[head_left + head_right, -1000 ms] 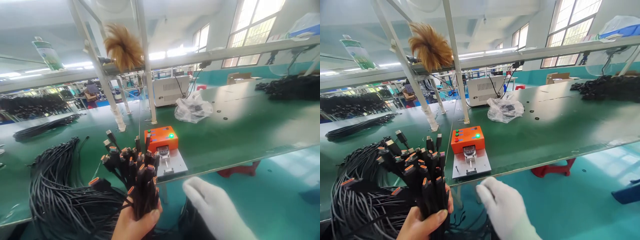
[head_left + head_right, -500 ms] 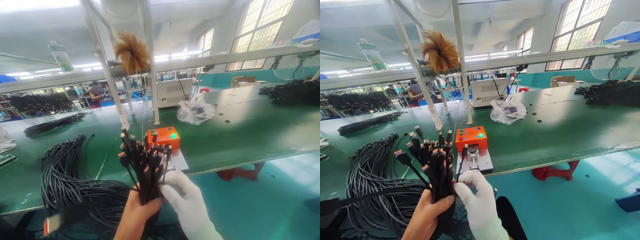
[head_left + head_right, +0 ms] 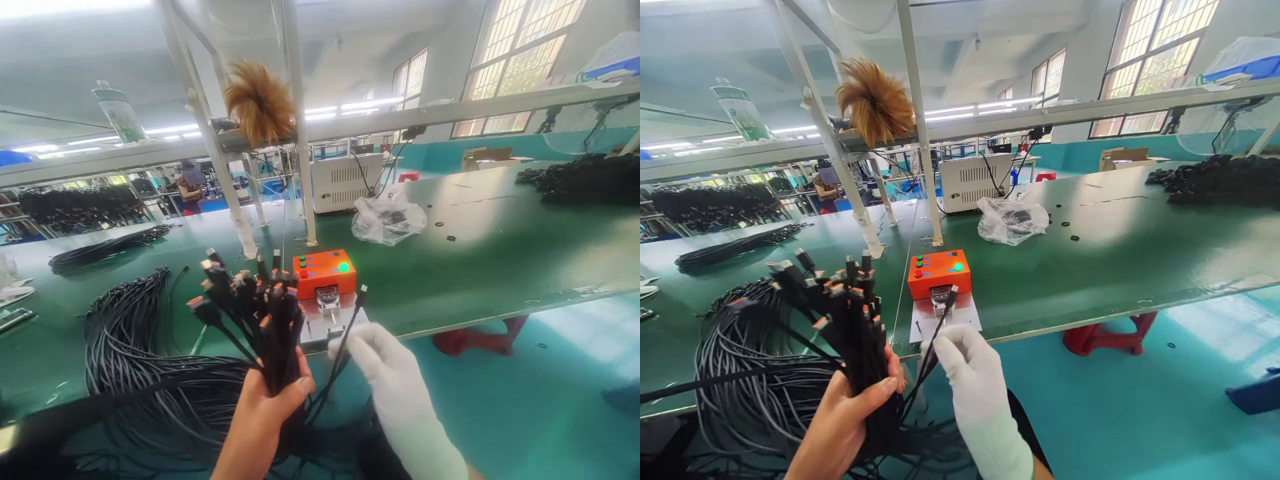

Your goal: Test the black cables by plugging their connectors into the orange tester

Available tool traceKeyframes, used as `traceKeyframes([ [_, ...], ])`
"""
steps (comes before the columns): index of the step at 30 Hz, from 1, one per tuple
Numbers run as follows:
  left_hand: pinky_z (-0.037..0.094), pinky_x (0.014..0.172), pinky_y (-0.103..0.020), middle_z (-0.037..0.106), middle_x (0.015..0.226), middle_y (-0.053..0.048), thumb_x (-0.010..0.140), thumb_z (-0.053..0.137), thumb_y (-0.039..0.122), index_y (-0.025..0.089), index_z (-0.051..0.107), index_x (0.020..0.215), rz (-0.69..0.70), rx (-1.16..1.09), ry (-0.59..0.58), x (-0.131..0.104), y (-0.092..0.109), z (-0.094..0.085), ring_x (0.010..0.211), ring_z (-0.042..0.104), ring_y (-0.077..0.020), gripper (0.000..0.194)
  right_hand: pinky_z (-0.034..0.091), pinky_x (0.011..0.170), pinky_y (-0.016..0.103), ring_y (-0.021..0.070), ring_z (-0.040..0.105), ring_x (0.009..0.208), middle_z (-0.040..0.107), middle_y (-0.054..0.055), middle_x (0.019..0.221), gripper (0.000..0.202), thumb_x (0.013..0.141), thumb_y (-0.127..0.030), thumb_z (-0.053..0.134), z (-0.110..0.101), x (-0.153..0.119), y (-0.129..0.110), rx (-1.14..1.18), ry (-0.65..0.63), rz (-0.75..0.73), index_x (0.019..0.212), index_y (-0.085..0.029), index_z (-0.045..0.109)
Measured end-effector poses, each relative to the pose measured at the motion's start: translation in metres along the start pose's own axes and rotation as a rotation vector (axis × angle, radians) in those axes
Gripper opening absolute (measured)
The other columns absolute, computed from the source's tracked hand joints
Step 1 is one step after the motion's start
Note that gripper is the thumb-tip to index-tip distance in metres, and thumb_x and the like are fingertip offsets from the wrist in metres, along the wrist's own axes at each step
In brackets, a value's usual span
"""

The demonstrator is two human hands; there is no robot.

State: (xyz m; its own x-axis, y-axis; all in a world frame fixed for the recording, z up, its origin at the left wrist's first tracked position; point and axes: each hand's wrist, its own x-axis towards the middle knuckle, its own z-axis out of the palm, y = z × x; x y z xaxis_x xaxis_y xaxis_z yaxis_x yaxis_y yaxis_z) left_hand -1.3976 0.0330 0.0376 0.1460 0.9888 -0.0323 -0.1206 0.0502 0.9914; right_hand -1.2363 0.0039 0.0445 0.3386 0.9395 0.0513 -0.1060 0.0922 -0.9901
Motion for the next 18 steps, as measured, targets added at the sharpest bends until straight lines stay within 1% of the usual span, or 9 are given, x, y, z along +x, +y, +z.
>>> traceKeyframes([
  [2, 0.042, 0.067, -0.033, 0.064, 0.07, -0.002, 0.064, 0.075, 0.024, 0.016, 0.07, 0.078, -0.014, 0.037, 0.017, 0.001, -0.003, 0.001, 0.069, 0.056, -0.0204, 0.017, 0.049, 0.084, 0.031, 0.0213, 0.065, 0.091, 0.072, 0.005, 0.096, 0.023, 0.082, -0.038, 0.06, -0.001, 0.003, -0.003, 0.091, -0.042, -0.045, 0.098, -0.022, 0.066],
  [4, 0.042, 0.068, -0.032, 0.065, 0.07, -0.002, 0.065, 0.074, 0.022, 0.016, 0.07, 0.074, -0.005, 0.088, 0.009, 0.002, -0.003, 0.003, 0.071, 0.055, -0.0203, 0.012, 0.049, 0.087, 0.032, 0.0215, 0.064, 0.097, 0.072, 0.005, 0.102, 0.024, 0.082, -0.038, 0.061, -0.001, 0.001, -0.005, 0.122, -0.058, -0.061, 0.101, -0.023, 0.066],
  [6, 0.041, 0.069, -0.031, 0.067, 0.071, -0.002, 0.064, 0.073, 0.021, 0.017, 0.072, 0.073, 0.004, 0.13, -0.014, 0.002, -0.001, 0.005, 0.073, 0.057, -0.0213, 0.009, 0.049, 0.084, 0.031, 0.0207, 0.064, 0.091, 0.072, 0.005, 0.092, 0.017, 0.083, -0.037, 0.061, -0.001, -0.007, -0.007, 0.119, -0.035, -0.07, 0.086, -0.022, 0.069],
  [8, 0.041, 0.07, -0.032, 0.071, 0.075, -0.004, 0.066, 0.07, 0.023, 0.018, 0.074, 0.078, -0.006, 0.156, -0.063, 0.0, 0.003, 0.005, 0.077, 0.06, -0.0244, 0.013, 0.049, 0.077, 0.03, 0.0193, 0.063, 0.08, 0.07, 0.004, 0.078, 0.022, 0.085, -0.04, 0.058, -0.002, -0.016, -0.007, 0.201, -0.01, -0.067, 0.082, -0.022, 0.07],
  [10, 0.042, 0.071, -0.035, 0.075, 0.081, -0.006, 0.07, 0.067, 0.025, 0.019, 0.075, 0.084, -0.019, 0.166, -0.12, -0.002, 0.005, 0.004, 0.079, 0.064, -0.0275, 0.017, 0.048, 0.065, 0.029, 0.0169, 0.06, 0.064, 0.065, 0.002, 0.062, 0.027, 0.085, -0.043, 0.056, -0.005, -0.023, -0.003, 0.306, 0.002, 0.012, 0.094, -0.021, 0.069],
  [12, 0.043, 0.072, -0.037, 0.076, 0.084, -0.007, 0.073, 0.064, 0.027, 0.019, 0.075, 0.085, -0.028, 0.165, -0.15, -0.004, 0.006, 0.003, 0.079, 0.066, -0.0284, 0.018, 0.042, 0.051, 0.026, 0.0139, 0.052, 0.047, 0.058, -0.001, 0.047, 0.034, 0.086, -0.043, 0.056, -0.011, -0.024, 0.004, 0.353, 0.005, 0.177, 0.108, -0.019, 0.064],
  [14, 0.043, 0.074, -0.038, 0.076, 0.085, -0.008, 0.075, 0.063, 0.029, 0.019, 0.075, 0.085, -0.037, 0.18, -0.161, -0.005, 0.004, 0.002, 0.078, 0.066, -0.0282, 0.018, 0.034, 0.042, 0.023, 0.0116, 0.044, 0.036, 0.054, -0.003, 0.041, 0.036, 0.087, -0.042, 0.054, -0.018, -0.019, 0.01, 0.391, 0.001, 0.307, 0.113, -0.018, 0.06],
  [16, 0.042, 0.074, -0.038, 0.075, 0.083, -0.008, 0.076, 0.063, 0.03, 0.019, 0.075, 0.085, -0.035, 0.196, -0.156, -0.004, 0.003, 0.002, 0.078, 0.065, -0.0279, 0.018, 0.037, 0.042, 0.024, 0.0122, 0.048, 0.038, 0.056, -0.002, 0.045, 0.03, 0.086, -0.043, 0.054, -0.026, -0.015, 0.013, 0.454, 0.036, 0.292, 0.104, -0.02, 0.062],
  [18, 0.042, 0.073, -0.037, 0.074, 0.081, -0.006, 0.075, 0.065, 0.029, 0.019, 0.074, 0.082, -0.03, 0.165, -0.129, -0.003, 0.002, 0.002, 0.077, 0.065, -0.0271, 0.015, 0.045, 0.052, 0.026, 0.0152, 0.057, 0.051, 0.062, 0.001, 0.055, 0.025, 0.083, -0.046, 0.059, -0.032, -0.017, 0.011, 0.492, 0.073, 0.206, 0.09, -0.022, 0.065],
])
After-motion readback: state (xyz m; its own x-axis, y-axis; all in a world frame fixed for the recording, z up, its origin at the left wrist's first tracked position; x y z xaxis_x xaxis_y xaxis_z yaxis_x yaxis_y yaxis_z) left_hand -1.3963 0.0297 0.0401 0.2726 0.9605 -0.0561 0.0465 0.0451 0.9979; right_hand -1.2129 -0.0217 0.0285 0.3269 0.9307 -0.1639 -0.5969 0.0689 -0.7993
